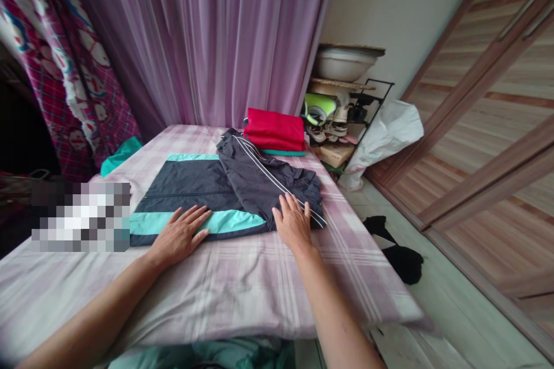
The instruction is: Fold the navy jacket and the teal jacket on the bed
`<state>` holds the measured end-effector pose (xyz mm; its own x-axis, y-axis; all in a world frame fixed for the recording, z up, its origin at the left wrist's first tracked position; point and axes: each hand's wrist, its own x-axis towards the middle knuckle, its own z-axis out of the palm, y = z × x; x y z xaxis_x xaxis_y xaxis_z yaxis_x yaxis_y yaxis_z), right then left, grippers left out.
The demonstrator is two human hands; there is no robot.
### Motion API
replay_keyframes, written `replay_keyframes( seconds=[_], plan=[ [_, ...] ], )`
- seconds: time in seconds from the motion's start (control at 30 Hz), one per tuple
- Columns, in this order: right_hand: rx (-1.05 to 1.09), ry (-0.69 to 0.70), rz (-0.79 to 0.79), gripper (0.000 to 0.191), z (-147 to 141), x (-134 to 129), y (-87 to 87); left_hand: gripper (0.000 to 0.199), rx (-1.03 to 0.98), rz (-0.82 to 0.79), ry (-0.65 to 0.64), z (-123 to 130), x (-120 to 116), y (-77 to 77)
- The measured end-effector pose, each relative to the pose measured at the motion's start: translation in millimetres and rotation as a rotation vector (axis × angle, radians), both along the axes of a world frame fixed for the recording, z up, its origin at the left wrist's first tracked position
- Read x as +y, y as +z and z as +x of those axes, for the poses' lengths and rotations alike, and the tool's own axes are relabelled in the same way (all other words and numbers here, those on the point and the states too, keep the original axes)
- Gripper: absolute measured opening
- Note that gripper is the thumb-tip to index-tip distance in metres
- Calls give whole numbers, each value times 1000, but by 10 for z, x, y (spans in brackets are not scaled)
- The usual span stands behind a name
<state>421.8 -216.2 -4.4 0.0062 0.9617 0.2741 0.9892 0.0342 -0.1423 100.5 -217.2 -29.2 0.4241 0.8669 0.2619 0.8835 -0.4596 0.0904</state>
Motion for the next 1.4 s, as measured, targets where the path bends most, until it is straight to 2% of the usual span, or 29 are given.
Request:
replay_keyframes(
  seconds=[0.07, 0.13, 0.27, 0.33, 0.5, 0.6, 0.77, 0.9, 1.4],
  plan=[
    [29, 48, 64, 54, -243, 24, 64, 56, -7, -17, 42, -109, -34, -16],
    [35, 110, 52, 55, -462, 41, 65, 55, -10, -26, 52, -138, -57, -23],
    [14, 161, -175, 55, -682, 38, -82, 56, -7, -51, 42, -108, -75, -7],
    [5, 158, -224, 55, -697, 26, -147, 57, -6, -58, 41, -94, -83, 9],
    [-7, 144, -179, 54, -684, 4, -174, 55, -16, -61, 71, -77, -104, 47],
    [-2, 142, -163, 54, -687, 11, -184, 53, -31, -42, 180, -144, -103, 66],
    [-8, 138, -176, 56, -670, 40, -235, 49, -56, -23, 369, -406, -96, 68],
    [-8, 136, -172, 55, -667, 38, -230, 48, -59, -15, 381, -507, -90, 37],
    [26, 146, -138, 53, -669, 7, -199, 48, -58, 22, 371, -505, -76, 30]
  ],
)
